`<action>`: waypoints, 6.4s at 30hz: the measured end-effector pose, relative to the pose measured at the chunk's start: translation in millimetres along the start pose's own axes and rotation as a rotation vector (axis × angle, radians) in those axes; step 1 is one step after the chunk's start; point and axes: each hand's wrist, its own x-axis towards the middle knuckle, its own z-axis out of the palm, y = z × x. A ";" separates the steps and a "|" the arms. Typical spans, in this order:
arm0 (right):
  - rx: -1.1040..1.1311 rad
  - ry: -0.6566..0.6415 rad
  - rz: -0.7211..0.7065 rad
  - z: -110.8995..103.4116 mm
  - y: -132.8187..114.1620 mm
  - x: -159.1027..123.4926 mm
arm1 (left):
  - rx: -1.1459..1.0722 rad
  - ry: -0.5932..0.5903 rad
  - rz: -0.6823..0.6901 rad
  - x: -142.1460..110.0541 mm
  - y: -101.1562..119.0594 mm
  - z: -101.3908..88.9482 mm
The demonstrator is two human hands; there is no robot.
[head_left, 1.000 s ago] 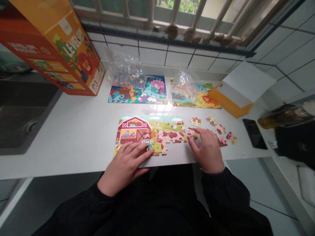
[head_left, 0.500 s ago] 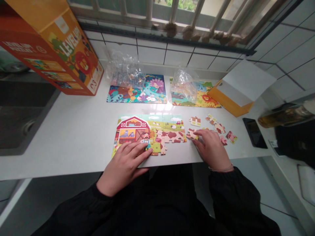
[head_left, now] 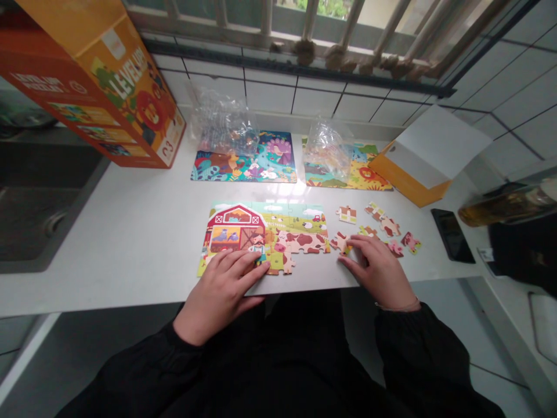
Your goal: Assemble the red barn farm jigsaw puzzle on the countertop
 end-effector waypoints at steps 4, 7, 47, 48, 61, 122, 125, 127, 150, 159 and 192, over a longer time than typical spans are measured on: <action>-0.026 -0.015 0.030 -3.9 -4.0 -0.5 | -0.004 -0.008 -0.022 -1.0 -0.1 1.4; -0.075 -0.003 0.061 -8.0 -6.6 2.8 | -0.005 0.000 -0.024 -1.0 -0.1 1.9; 0.142 -0.048 -0.298 38.9 -80.6 4.0 | 0.031 0.020 0.006 0.9 0.8 0.0; 0.143 -0.044 -0.302 38.9 -80.7 4.1 | 0.027 0.022 0.003 0.9 0.9 -0.2; 0.131 -0.014 -0.336 42.0 -78.6 3.4 | -0.020 0.031 0.009 14.2 18.3 6.2; 0.197 0.034 -0.291 29.0 -71.7 -6.2 | -0.169 -0.014 0.114 37.8 33.0 20.2; 0.169 0.022 -0.373 25.6 -68.3 -4.3 | -0.174 -0.027 0.103 37.6 33.0 19.9; 0.165 0.003 -0.401 24.0 -66.0 -4.0 | -0.169 -0.042 0.100 38.0 33.2 19.2; 0.353 0.134 -0.366 42.1 -65.0 -15.2 | -0.118 -0.147 -0.008 57.6 32.2 18.3; 0.334 0.168 -0.317 33.1 -58.0 -21.3 | -0.116 -0.141 0.003 56.2 31.7 19.4; 0.039 -0.098 -0.265 5.7 -54.1 -10.1 | -0.096 -0.129 0.011 57.1 32.6 16.2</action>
